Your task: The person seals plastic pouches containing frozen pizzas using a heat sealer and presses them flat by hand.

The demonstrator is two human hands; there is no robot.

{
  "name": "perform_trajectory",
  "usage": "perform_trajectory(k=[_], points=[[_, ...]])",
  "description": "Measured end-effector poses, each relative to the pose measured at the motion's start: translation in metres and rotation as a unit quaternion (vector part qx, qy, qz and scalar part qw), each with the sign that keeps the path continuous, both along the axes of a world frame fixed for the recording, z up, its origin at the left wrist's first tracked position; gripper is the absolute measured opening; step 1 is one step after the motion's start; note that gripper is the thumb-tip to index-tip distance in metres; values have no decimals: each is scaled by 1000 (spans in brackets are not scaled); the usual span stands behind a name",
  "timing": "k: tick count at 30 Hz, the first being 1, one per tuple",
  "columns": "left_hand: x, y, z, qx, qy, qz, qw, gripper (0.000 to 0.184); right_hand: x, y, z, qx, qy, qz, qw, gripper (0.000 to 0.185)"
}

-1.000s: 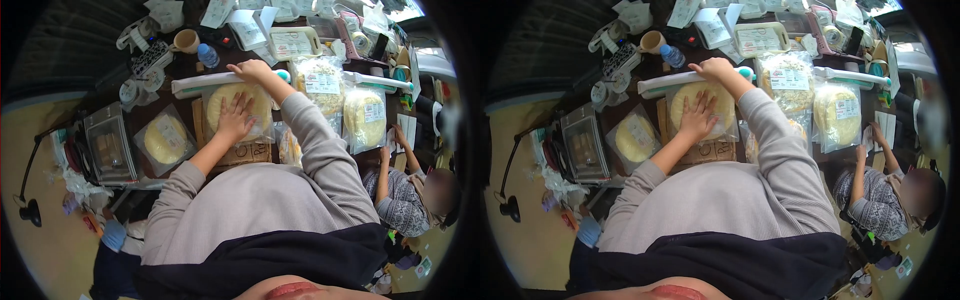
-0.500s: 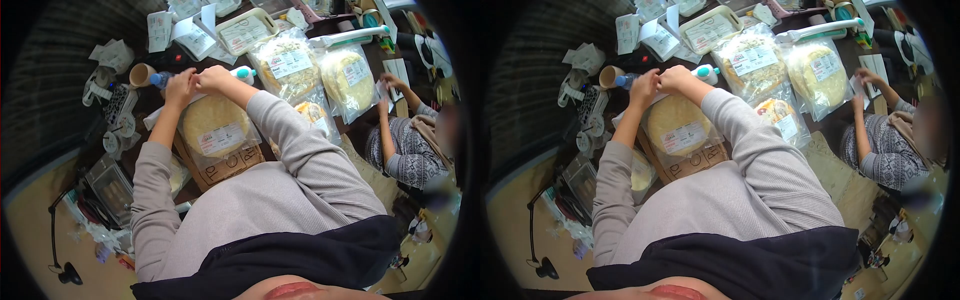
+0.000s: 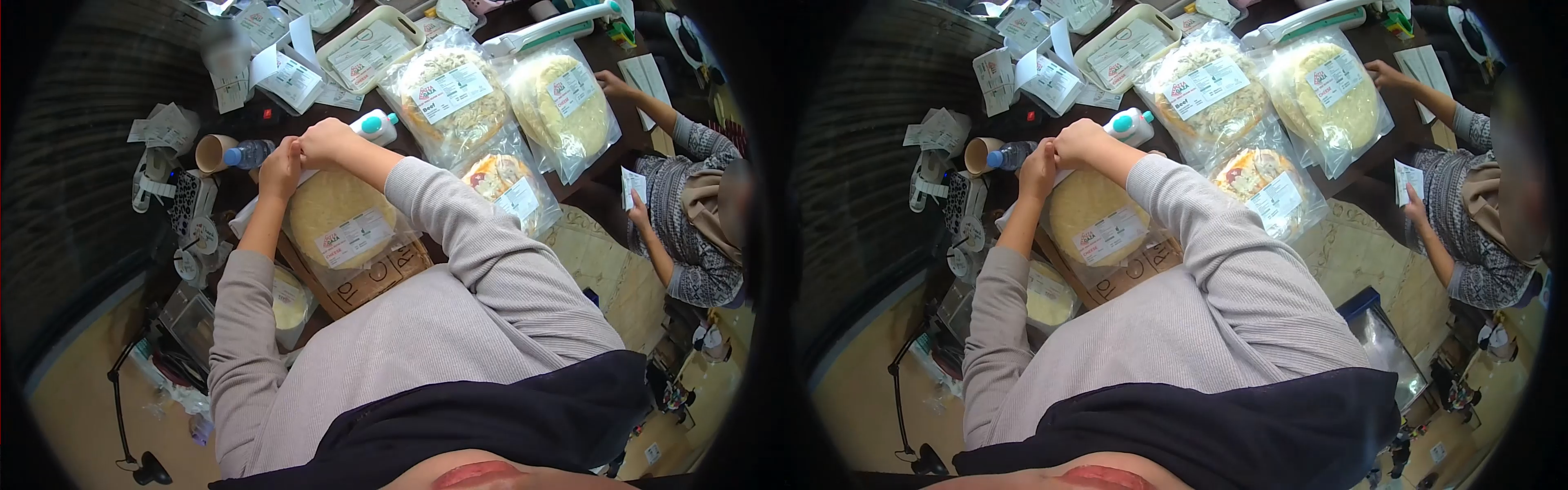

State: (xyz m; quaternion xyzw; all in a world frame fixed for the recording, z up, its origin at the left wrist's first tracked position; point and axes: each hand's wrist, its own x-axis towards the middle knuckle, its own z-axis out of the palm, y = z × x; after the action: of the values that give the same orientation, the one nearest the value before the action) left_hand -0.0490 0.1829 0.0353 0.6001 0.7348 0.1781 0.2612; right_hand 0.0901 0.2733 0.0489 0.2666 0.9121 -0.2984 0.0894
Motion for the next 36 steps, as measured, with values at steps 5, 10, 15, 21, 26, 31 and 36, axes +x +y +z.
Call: perform_trajectory(k=[5,10,15,21,26,31,36], points=[[2,0,1,29,0,-12,1000,64,4,-1,-4,-2,57,-30,998,39],[-1,-1,-6,39,6,-20,999,71,3,-1,-10,-8,89,-76,993,37],[1,-2,-5,35,12,-17,999,70,4,-1,-13,-16,94,-96,991,40],[2,-2,-3,37,22,-19,999,68,4,-1,-10,-12,89,-98,991,40],[1,-3,-5,42,22,-15,999,64,2,-1,-11,-16,75,-95,993,40],[1,-2,-4,34,32,-8,999,58,2,-1,-10,-12,68,-90,994,40],[3,-2,-3,40,23,-5,999,53,2,-1,-9,-7,64,-88,994,39]])
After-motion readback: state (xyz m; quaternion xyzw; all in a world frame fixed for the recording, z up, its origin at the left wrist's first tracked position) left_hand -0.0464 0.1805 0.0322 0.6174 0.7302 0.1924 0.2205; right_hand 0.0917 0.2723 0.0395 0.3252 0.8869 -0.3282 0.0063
